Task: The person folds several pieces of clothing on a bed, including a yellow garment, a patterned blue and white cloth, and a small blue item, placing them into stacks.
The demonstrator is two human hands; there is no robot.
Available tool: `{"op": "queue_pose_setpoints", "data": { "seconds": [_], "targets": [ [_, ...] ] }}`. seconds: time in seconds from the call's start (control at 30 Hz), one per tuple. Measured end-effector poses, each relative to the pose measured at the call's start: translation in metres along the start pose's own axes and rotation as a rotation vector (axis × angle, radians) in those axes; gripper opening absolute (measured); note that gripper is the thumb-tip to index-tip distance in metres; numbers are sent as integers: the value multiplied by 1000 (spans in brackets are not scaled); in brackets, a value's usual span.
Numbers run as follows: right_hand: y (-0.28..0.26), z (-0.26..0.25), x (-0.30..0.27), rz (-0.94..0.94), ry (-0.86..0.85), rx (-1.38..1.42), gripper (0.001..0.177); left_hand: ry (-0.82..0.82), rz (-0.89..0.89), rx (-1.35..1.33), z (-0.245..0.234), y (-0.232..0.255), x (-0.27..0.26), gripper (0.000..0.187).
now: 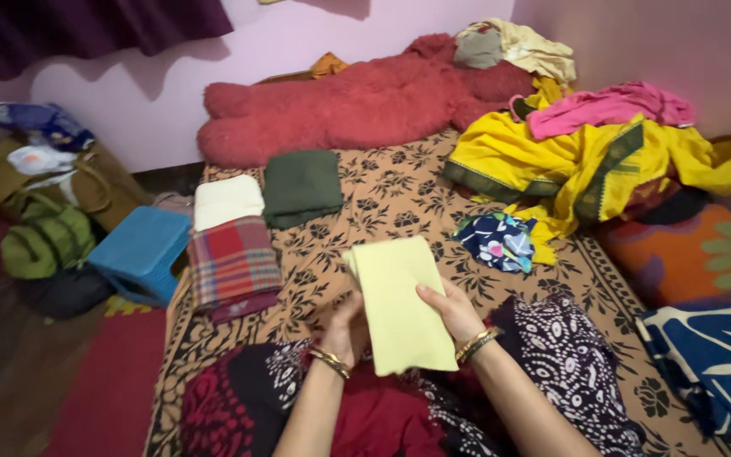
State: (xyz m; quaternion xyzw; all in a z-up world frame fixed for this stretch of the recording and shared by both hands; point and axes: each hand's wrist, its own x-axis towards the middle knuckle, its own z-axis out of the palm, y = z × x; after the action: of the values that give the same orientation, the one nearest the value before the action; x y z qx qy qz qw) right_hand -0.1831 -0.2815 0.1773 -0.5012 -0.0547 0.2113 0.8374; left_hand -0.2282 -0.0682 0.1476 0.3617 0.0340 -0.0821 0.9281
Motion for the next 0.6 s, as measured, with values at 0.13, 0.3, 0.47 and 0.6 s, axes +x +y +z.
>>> {"op": "queue_pose_setpoints", "data": {
  "seconds": [0.13,0.3,0.47,0.6],
  "targets": [
    [38,2,-4,11,87,-143,38,-122,-112,-58,-7,-14,-23,80],
    [62,-10,0,22,221,-351,37,18,-171,115,-15,-22,-20,64],
    [60,-11,4,182,132,-239,46,12,-138,123,-22,-17,-16,57],
    [52,-19,-1,513,10,-22,54,44,-153,69,-39,-21,-3,53]
  ]
}}
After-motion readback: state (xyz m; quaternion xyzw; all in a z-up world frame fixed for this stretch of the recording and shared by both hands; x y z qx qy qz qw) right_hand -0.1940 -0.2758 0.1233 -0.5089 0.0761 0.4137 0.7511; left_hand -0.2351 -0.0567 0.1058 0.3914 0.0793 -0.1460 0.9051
